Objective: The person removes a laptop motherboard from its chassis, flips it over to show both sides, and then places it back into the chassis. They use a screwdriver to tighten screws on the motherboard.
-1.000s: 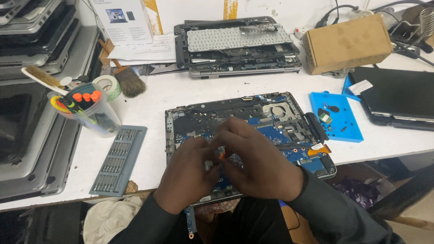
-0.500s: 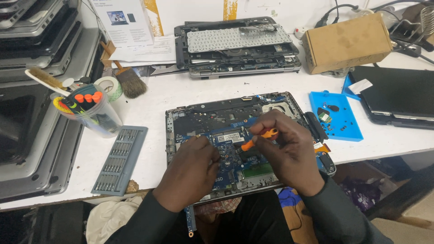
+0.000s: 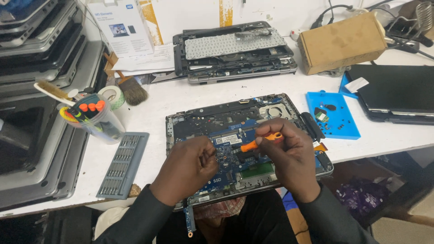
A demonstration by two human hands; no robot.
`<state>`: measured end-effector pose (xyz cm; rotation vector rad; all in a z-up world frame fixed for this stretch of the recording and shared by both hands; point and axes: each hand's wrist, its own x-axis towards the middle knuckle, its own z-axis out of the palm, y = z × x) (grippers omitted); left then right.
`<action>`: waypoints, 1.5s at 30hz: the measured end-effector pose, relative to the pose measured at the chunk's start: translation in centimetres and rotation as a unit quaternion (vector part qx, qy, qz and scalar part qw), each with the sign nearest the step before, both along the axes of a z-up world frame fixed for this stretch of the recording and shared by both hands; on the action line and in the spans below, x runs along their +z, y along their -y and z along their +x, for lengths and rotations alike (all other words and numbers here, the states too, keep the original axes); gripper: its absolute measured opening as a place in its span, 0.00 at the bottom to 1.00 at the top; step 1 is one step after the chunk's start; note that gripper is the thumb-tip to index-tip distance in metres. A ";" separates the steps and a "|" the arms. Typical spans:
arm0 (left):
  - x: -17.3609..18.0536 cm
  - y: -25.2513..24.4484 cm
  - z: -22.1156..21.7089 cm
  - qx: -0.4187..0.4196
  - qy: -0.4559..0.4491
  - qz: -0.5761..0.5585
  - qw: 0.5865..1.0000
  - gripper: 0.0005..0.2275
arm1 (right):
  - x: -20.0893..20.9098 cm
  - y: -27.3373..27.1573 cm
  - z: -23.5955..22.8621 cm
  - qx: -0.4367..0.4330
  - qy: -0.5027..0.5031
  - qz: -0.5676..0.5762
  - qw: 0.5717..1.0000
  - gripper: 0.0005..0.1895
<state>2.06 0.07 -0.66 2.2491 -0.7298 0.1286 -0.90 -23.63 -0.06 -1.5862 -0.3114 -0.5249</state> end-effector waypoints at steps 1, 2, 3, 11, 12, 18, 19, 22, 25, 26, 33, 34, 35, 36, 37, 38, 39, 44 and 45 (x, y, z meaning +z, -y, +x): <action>0.1 0.3 0.2 -0.001 0.016 0.014 1.000 0.08 | -0.3 0.1 -0.1 -0.008 -0.015 0.029 0.999 0.02; 0.5 0.7 0.4 -0.005 0.017 0.015 1.000 0.08 | -0.3 0.2 -0.2 -0.011 -0.013 0.031 0.999 0.02; 0.8 1.2 0.6 -0.015 0.043 0.034 0.998 0.04 | -0.2 0.3 -0.3 0.001 -0.001 0.041 0.999 0.03; 2.1 3.8 1.2 -0.060 0.096 0.148 0.982 0.09 | -1.7 2.0 -0.3 0.017 0.029 0.081 0.996 0.03; 2.1 4.0 1.2 -0.062 0.099 0.160 0.980 0.10 | -1.8 2.2 -0.3 0.012 0.036 0.074 0.997 0.03; 0.7 4.7 1.6 -0.069 0.117 0.205 0.969 0.05 | -0.8 1.8 -1.5 -0.024 0.066 0.010 0.997 0.03; -0.1 4.7 1.9 -0.068 0.127 0.218 0.965 0.05 | -0.6 1.8 -1.8 -0.037 0.074 -0.029 0.996 0.03; 0.8 5.2 1.6 -0.063 0.118 0.242 0.961 0.06 | -0.4 1.8 -1.9 -0.030 0.119 -0.049 0.991 0.05; 1.2 5.6 1.8 -0.061 0.087 0.289 0.951 0.07 | 0.9 1.9 -2.8 -0.012 0.139 -0.090 0.986 0.09; 1.1 5.7 2.0 -0.067 0.087 0.288 0.951 0.07 | 0.8 2.0 -2.9 -0.018 0.136 -0.092 0.986 0.09; 1.3 9.3 2.7 -0.100 0.120 0.286 0.945 0.07 | -1.9 4.1 -2.9 -0.051 0.063 0.026 0.996 0.02; 1.2 10.1 3.0 -0.121 0.146 0.256 0.948 0.09 | -2.2 4.8 -2.7 -0.041 0.037 0.115 0.992 0.04; 2.1 11.3 3.3 -0.126 0.146 0.256 0.947 0.09 | -2.0 5.6 -2.6 -0.047 0.035 0.115 0.992 0.04; 3.1 12.6 3.6 -0.154 0.173 0.205 0.951 0.05 | -1.7 6.5 -2.6 -0.090 0.022 0.159 0.983 0.06; 4.0 13.9 3.9 -0.180 0.198 0.153 0.951 0.06 | -1.5 7.5 -2.6 -0.133 0.009 0.201 0.970 0.08; 4.3 15.3 4.7 -0.187 0.198 0.151 0.950 0.06 | -1.5 8.4 -2.5 -0.140 0.009 0.201 0.969 0.08; 4.5 16.7 5.5 -0.209 0.205 0.108 0.950 0.07 | -1.6 9.4 -2.3 -0.158 0.016 0.262 0.952 0.08; 3.7 23.7 10.8 -0.281 0.242 0.036 0.928 0.06 | -1.7 15.2 -1.9 -0.269 0.038 0.361 0.892 0.09; 3.0 25.0 12.0 -0.306 0.199 0.053 0.929 0.08 | -1.7 16.2 -2.0 -0.311 0.035 0.377 0.872 0.10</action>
